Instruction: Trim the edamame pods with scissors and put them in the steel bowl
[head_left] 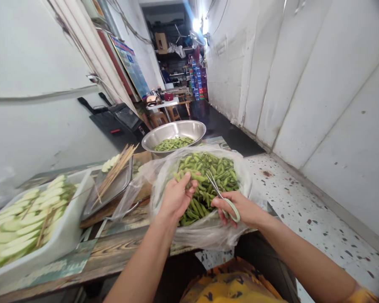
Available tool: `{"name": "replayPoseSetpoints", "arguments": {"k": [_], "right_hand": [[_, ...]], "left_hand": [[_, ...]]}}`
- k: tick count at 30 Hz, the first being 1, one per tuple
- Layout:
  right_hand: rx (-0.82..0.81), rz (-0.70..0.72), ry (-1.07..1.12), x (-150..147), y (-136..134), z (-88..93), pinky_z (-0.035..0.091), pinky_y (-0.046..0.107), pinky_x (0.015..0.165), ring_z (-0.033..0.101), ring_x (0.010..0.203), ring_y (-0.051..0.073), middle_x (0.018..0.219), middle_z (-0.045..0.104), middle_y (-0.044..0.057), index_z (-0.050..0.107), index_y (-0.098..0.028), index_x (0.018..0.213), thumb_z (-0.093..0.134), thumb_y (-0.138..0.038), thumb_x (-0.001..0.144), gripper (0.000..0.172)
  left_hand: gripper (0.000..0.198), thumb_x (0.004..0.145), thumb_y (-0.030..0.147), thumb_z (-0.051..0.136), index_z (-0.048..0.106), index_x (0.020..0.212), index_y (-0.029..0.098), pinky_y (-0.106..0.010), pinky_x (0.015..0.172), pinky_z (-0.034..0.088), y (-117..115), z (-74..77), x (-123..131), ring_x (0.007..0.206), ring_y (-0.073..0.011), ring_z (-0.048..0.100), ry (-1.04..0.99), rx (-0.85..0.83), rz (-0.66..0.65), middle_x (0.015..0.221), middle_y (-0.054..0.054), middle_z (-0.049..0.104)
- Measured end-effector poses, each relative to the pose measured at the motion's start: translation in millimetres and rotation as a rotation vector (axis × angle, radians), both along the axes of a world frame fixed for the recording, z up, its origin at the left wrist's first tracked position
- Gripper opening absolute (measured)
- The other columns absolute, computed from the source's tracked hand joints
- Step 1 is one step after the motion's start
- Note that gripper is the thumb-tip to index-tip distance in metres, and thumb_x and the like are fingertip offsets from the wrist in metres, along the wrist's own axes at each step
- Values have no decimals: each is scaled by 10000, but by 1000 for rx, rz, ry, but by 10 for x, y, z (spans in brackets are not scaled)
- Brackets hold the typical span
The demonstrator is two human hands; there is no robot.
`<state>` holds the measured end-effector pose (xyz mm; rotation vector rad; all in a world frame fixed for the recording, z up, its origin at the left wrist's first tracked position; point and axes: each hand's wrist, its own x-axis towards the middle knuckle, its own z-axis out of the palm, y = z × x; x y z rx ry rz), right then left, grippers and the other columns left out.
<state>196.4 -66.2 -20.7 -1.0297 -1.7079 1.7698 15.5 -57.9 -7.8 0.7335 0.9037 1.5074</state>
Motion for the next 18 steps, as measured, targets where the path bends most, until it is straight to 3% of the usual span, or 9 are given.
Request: {"name": "replayPoseSetpoints", "arguments": {"k": [12,18], "right_hand": [[18,-24,-12,-138,-26,54,335,167,297,469,382,85,492,512,-30,495,-161,629,557,-599,761,462],[57,-91,-78,-109,-5,-26,302,155,324,435,334,57,433,486,-53,555,-150,666,575,-513,789,384]], "left_hand": [[191,723,230,674,571,831,110,-171,503,442,-107,-94,199,573,-71,565,14,3,125,800,-48,654],[197,725,249,668,546,819,125,-179,498,405,-117,-108,162,564,-66,544,15,2,105,771,-31,642]]}}
